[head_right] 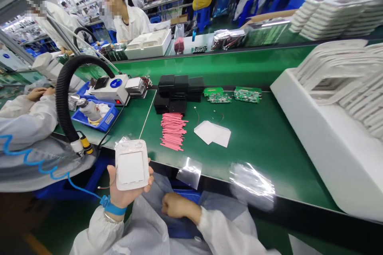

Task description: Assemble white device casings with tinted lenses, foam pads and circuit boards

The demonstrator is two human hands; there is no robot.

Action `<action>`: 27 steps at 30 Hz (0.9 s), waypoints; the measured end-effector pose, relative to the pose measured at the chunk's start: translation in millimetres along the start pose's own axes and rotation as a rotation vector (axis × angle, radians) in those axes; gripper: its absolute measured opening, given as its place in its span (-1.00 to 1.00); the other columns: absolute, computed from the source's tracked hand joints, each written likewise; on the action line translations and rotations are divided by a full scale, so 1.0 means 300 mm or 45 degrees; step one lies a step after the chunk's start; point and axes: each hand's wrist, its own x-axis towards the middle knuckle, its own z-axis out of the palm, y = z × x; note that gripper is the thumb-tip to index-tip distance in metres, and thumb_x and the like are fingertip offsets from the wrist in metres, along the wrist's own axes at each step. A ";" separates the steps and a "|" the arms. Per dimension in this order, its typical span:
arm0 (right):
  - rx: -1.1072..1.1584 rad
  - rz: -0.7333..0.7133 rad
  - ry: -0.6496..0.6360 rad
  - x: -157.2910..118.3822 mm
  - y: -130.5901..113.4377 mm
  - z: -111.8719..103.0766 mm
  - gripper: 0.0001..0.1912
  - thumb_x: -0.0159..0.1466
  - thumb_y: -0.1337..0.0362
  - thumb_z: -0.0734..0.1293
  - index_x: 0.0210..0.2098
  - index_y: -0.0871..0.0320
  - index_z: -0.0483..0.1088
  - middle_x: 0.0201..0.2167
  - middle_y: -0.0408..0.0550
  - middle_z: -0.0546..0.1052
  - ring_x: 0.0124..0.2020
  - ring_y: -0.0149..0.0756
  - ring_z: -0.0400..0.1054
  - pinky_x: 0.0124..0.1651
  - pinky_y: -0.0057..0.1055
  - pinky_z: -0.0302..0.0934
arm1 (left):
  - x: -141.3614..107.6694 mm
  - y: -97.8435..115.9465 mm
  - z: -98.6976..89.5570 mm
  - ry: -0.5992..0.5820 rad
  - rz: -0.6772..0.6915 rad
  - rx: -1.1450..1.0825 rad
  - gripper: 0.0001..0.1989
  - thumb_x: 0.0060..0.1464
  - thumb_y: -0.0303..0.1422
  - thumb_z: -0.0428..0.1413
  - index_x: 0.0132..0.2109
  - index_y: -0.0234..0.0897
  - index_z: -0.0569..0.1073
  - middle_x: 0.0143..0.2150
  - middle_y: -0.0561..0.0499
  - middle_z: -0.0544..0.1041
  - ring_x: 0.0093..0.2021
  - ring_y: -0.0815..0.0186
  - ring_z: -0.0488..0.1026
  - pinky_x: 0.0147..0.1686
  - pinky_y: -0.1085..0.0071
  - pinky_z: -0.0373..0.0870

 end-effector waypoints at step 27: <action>-0.850 -0.151 0.883 0.093 -0.174 -0.432 -0.99 0.18 0.38 0.30 -0.37 0.21 0.35 -0.34 0.04 0.43 -0.26 -0.18 0.26 -0.20 -0.28 0.17 | 0.020 -0.042 0.041 0.064 -0.061 -0.034 -0.28 0.07 -0.31 -0.01 0.32 -0.22 -0.14 0.06 -0.32 0.43 -0.02 0.00 0.44 -0.01 -0.15 0.23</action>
